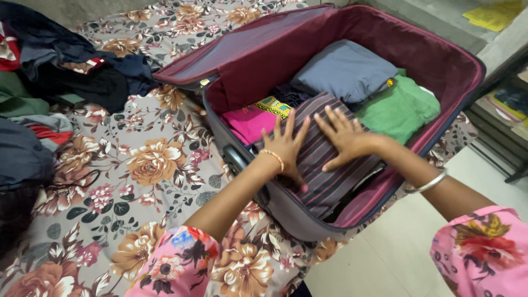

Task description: The person folds a shirt and place it inside a suitcase, then takes several other clothes from the bed and packs them into the suitcase as well.

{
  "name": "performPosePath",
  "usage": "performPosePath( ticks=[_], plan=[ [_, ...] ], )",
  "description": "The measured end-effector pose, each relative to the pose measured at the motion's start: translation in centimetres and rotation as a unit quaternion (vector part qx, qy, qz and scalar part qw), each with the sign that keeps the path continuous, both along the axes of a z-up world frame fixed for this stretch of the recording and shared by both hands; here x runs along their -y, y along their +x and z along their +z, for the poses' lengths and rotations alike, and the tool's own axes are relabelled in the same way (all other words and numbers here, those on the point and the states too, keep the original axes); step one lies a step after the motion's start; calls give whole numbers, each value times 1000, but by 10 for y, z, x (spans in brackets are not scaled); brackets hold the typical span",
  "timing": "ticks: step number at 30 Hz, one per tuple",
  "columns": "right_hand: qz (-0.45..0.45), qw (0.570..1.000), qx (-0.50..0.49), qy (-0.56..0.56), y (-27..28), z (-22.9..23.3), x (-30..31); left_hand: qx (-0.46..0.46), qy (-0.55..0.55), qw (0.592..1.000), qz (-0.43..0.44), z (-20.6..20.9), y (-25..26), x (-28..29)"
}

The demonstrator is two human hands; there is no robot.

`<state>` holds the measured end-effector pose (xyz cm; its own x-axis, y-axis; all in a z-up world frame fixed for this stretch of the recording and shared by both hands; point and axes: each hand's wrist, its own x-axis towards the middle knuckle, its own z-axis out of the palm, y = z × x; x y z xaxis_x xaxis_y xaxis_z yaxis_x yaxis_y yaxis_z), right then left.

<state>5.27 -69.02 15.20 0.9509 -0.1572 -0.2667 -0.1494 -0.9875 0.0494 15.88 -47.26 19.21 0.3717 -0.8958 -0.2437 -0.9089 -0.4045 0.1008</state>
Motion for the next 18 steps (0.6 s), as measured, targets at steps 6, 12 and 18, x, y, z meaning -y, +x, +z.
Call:
performPosePath(
  ticks=[6, 12, 18],
  plan=[
    [-39, 992, -122, -14, 19, -8, -26, 9, 173, 984, 51, -23, 0, 20],
    [-57, 987, -149, -34, 28, -13, -34, 30, 216, 975, 40, -36, 2, 27],
    [-69, 985, -155, -37, 24, -5, -40, 48, 208, 976, 43, -38, 0, 29]
  ],
)
